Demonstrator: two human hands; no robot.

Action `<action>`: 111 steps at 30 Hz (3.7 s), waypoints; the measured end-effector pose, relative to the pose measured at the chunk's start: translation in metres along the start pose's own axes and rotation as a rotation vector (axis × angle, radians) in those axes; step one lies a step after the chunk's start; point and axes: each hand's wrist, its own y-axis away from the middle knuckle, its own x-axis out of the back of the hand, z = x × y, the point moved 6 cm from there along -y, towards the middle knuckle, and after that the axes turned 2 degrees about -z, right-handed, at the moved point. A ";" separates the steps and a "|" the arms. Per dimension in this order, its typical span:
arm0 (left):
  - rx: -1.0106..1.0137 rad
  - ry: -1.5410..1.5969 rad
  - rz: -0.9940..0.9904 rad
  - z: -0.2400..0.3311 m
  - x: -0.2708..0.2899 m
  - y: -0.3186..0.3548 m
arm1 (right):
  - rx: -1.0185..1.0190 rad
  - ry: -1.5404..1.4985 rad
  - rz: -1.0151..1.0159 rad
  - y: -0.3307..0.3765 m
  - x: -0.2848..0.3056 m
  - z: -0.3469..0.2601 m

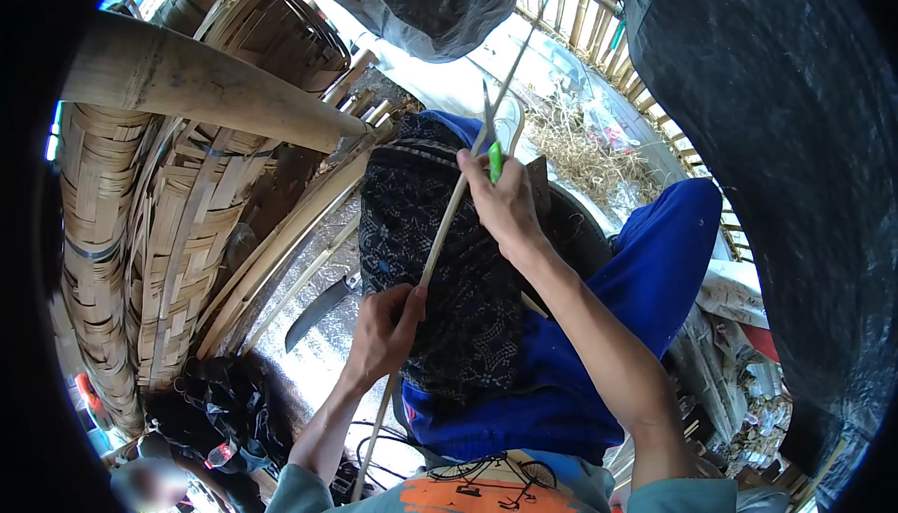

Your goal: The person shaves down a bamboo stick using a knife.

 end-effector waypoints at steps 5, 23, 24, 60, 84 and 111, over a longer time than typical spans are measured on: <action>-0.088 -0.041 -0.032 -0.001 0.004 0.008 | -0.061 -0.176 -0.043 -0.022 0.020 0.005; 0.060 0.186 -0.307 -0.006 0.001 -0.009 | -0.034 -0.280 -0.177 -0.030 0.009 -0.017; 0.061 0.184 -0.311 -0.004 -0.003 -0.011 | -0.027 -0.301 -0.203 -0.031 0.006 -0.019; -0.128 -0.469 0.326 0.019 -0.040 -0.020 | 0.445 0.953 -0.449 0.108 0.032 0.014; -0.036 -0.291 0.379 0.009 -0.025 -0.010 | 0.489 1.034 -0.317 0.100 0.004 0.016; -0.105 -0.335 0.339 0.019 -0.049 0.006 | 0.412 0.968 -0.087 0.044 0.030 0.012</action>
